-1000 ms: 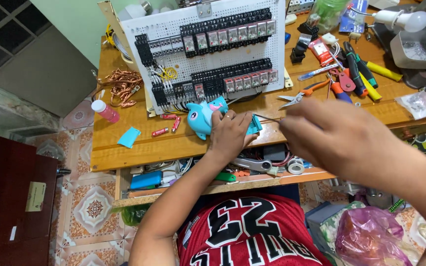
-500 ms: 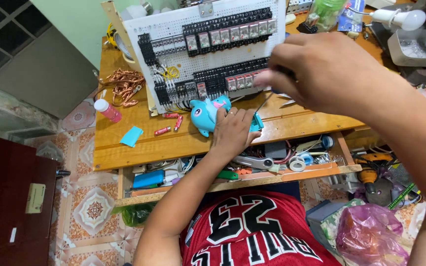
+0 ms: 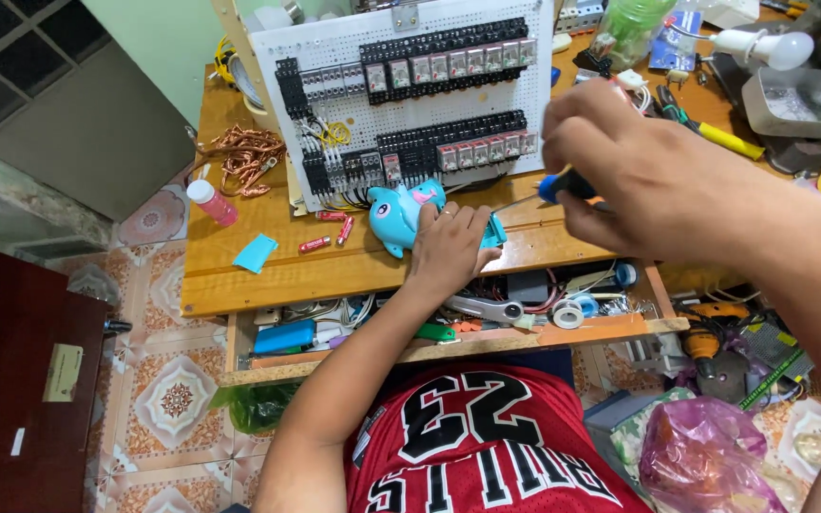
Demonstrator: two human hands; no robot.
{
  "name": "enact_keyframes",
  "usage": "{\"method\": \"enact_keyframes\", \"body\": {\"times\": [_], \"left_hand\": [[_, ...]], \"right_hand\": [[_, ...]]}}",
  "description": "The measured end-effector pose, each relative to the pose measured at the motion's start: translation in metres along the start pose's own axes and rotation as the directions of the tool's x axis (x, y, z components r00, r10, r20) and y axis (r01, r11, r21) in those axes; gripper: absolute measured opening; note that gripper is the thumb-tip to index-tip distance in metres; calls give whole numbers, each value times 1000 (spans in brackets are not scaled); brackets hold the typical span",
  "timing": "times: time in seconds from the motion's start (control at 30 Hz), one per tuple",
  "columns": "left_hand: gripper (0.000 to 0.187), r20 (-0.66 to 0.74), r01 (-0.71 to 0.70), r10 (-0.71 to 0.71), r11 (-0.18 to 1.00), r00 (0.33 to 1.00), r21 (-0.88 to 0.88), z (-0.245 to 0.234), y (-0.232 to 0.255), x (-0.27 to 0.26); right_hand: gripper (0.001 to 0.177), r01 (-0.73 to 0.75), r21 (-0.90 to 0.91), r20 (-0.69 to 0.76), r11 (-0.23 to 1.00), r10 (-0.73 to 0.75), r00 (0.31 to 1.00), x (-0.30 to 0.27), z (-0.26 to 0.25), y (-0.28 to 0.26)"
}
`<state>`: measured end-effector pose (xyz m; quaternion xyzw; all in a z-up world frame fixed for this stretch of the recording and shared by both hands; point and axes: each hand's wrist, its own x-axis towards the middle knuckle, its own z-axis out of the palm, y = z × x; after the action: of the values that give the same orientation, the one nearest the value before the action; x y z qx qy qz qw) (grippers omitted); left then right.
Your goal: Repairing a blue plastic electronic device using a screwdriver on a workbench
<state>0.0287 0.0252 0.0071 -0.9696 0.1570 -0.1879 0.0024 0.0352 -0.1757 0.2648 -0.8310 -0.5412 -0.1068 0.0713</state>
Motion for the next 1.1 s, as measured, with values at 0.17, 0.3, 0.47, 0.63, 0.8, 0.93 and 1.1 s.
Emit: {"method": "enact_keyframes", "body": {"times": [0.17,0.3,0.47,0.63,0.8,0.93,1.1], "left_hand": [[70,14,6,-6,1000,1000,5,3,0,1],[69,-20,4,-4,1000,1000,-7,3,0,0],[68,-17,6,-6,1000,1000,-27,3,0,0],[67,9,3,-2,1000,1000,-30,-1,0,0],[68,-25,-9,8,1000,1000,-28,-4,0,0],[71,-25,-11,10,1000,1000,-13,1,0,0],[69,-11,-19,18,997,1000,-75,2,-3,0]], "right_hand": [[43,-195,-176,122,965,218,968,6,11,1],[23,2,-93,31,996,1,1000,10,3,2],[29,87,-55,18,995,-86,996,10,3,4],[36,68,-52,78,996,-64,995,12,-3,2],[27,54,-225,37,973,-47,998,10,11,6],[35,118,-96,34,988,-116,993,11,2,2],[31,15,-249,-48,968,-28,998,5,17,3]]}}
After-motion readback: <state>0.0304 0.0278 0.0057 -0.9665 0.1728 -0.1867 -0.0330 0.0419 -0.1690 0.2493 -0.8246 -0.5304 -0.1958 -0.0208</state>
